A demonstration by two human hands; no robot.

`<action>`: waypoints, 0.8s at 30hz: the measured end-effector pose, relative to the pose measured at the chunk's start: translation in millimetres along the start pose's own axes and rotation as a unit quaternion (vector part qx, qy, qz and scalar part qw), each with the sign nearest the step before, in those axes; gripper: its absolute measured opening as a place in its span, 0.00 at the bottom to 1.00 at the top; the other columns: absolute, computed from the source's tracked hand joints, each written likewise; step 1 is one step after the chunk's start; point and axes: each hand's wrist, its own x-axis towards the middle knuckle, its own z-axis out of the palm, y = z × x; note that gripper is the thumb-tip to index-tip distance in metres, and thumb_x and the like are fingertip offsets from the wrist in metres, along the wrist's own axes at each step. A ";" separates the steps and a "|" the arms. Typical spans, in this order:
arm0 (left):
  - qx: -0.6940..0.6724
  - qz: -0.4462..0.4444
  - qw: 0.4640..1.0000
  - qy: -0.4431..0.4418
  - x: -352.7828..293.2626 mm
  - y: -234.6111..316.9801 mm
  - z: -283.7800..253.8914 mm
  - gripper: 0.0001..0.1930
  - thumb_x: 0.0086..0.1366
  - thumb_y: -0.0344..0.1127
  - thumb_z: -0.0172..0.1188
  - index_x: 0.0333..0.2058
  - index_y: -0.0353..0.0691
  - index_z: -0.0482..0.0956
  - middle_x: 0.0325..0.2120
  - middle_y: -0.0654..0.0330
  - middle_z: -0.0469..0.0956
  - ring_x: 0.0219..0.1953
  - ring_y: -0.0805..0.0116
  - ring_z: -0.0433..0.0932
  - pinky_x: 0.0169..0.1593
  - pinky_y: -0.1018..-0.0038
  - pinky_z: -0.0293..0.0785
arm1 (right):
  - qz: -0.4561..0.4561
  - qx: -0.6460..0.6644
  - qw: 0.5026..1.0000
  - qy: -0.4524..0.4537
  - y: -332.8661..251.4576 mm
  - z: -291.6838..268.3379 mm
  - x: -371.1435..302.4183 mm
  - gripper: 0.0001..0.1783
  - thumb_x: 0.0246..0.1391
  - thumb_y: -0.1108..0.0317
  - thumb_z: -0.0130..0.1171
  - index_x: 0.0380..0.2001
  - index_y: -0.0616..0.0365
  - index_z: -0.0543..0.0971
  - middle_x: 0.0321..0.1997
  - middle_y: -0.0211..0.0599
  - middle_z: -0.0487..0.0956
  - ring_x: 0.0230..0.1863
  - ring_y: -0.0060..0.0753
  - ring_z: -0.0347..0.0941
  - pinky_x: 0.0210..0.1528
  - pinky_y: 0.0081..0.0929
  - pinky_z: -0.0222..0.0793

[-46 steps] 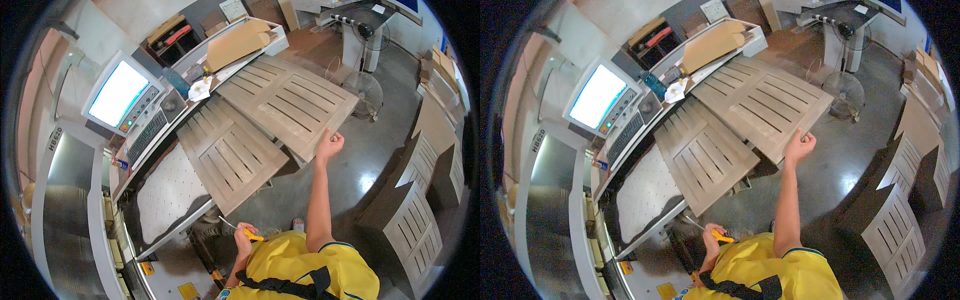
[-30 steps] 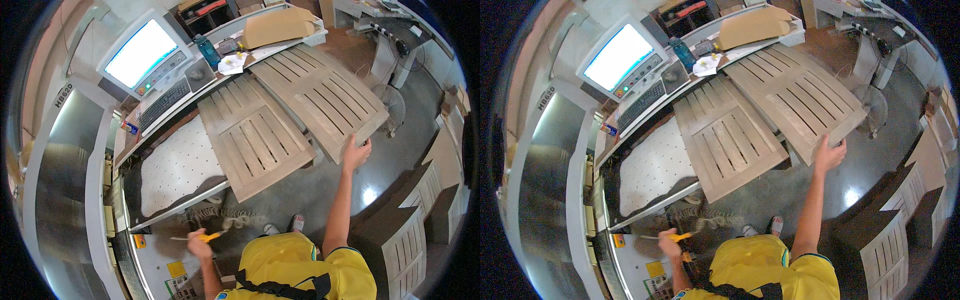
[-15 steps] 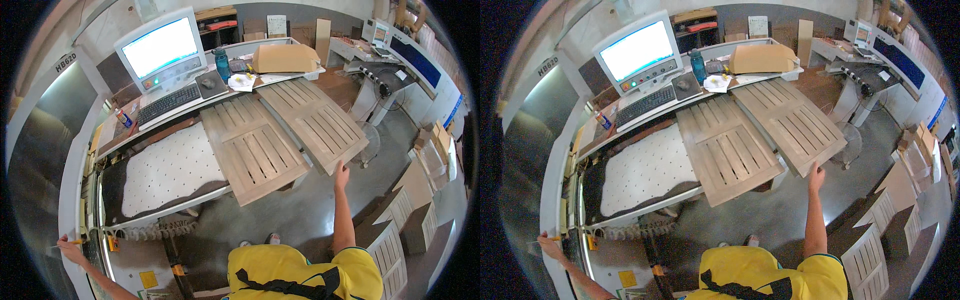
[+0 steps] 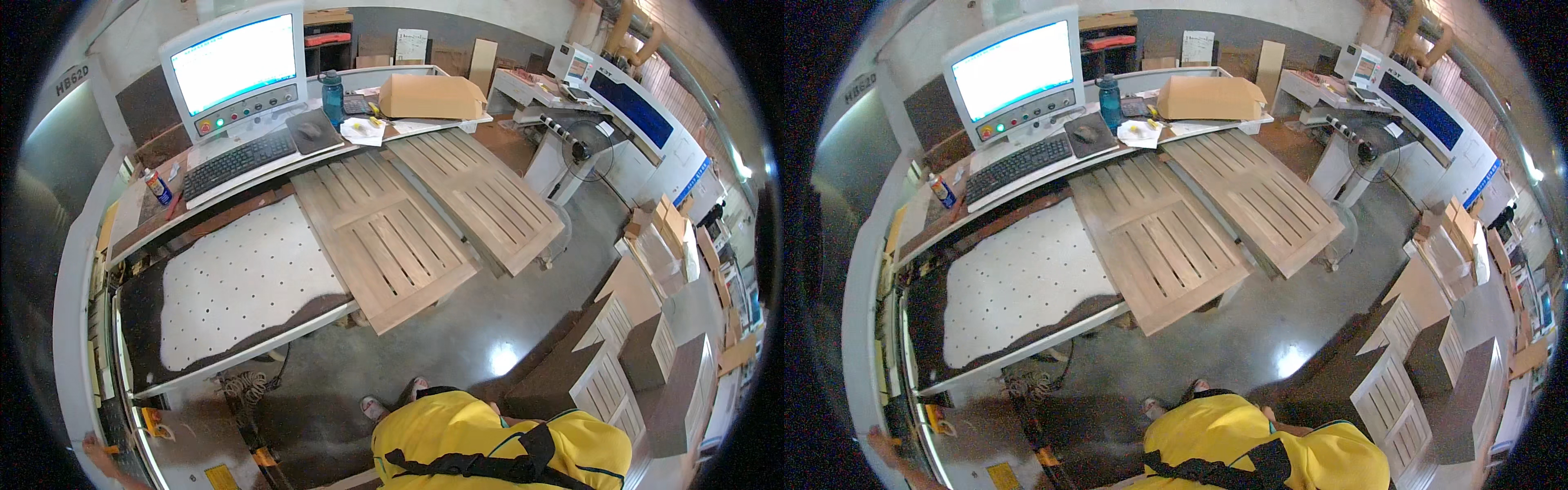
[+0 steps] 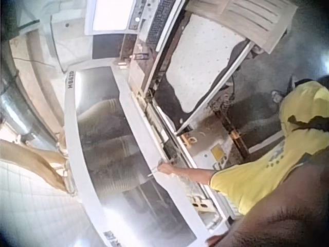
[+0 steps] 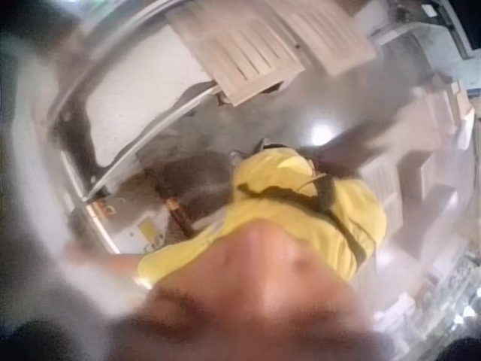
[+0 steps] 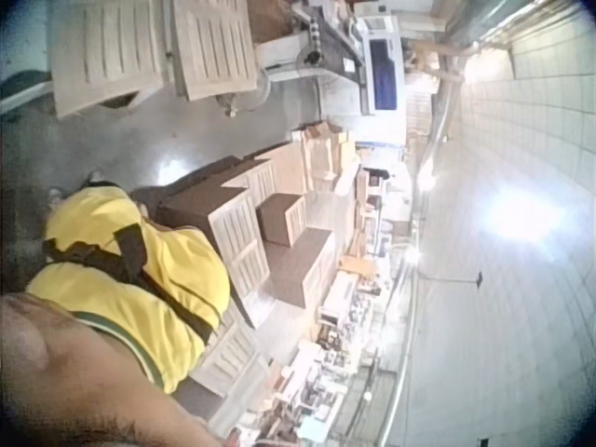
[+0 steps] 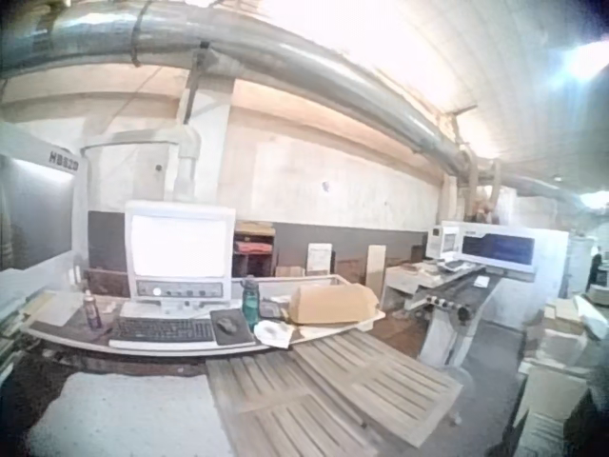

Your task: The person repeatedly picks up rectangular wooden panels with slotted cutouts from a workbench, places them on a CNC machine bed, and then stacks them on a nearby pile. The person uses a yellow air blow gun to clear dust from the machine bed between panels.

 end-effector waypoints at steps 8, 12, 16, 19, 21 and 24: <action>0.297 -0.069 0.952 -0.032 -125.3 55.7 18.3 0.21 0.84 0.42 0.54 0.62 0.31 0.79 0.60 0.42 0.81 0.57 0.50 0.83 0.62 0.60 0.80 | -0.062 0.256 0.950 0.168 12.6 -10.7 36.2 0.22 0.71 0.56 0.56 0.32 0.66 0.83 0.32 0.50 0.86 0.27 0.48 0.81 0.34 0.53 0.77; 0.035 0.080 0.996 0.027 -296.6 34.6 77.3 0.30 0.85 0.53 0.47 0.70 0.33 0.70 0.61 0.42 0.80 0.56 0.44 0.84 0.57 0.54 0.82 | -0.065 0.578 0.794 0.176 -104.4 -56.3 78.5 0.14 0.72 0.63 0.55 0.44 0.63 0.83 0.30 0.40 0.85 0.22 0.33 0.79 0.21 0.33 0.71; -0.380 -0.076 0.880 -0.274 -547.4 219.3 129.6 0.16 0.83 0.37 0.53 0.62 0.35 0.77 0.56 0.48 0.81 0.54 0.56 0.83 0.61 0.60 0.80 | -0.155 0.602 0.743 0.249 -142.6 -182.9 106.2 0.16 0.75 0.58 0.57 0.48 0.61 0.82 0.38 0.38 0.88 0.28 0.27 0.82 0.26 0.25 0.71; -0.398 -0.003 0.833 -0.385 -654.4 346.6 107.7 0.13 0.83 0.32 0.53 0.59 0.34 0.77 0.61 0.49 0.78 0.46 0.60 0.86 0.51 0.65 0.86 | -0.231 0.626 0.689 0.282 -203.2 -279.8 91.4 0.17 0.77 0.56 0.58 0.45 0.61 0.83 0.33 0.34 0.85 0.23 0.21 0.75 0.25 0.22 0.68; -0.432 -0.010 0.766 -0.476 -680.4 460.8 73.2 0.12 0.81 0.29 0.55 0.57 0.32 0.78 0.56 0.50 0.82 0.40 0.65 0.87 0.44 0.68 0.86 | -0.245 0.642 0.676 0.267 -234.5 -345.2 78.7 0.21 0.77 0.51 0.57 0.45 0.61 0.82 0.32 0.33 0.85 0.24 0.20 0.76 0.24 0.21 0.67; -0.463 0.053 0.703 -0.538 -722.4 558.7 70.4 0.09 0.80 0.28 0.58 0.53 0.31 0.80 0.43 0.57 0.86 0.39 0.69 0.86 0.44 0.71 0.83 | -0.236 0.610 0.722 0.227 -260.8 -412.2 77.5 0.24 0.74 0.45 0.62 0.44 0.60 0.81 0.32 0.32 0.84 0.25 0.19 0.77 0.24 0.20 0.66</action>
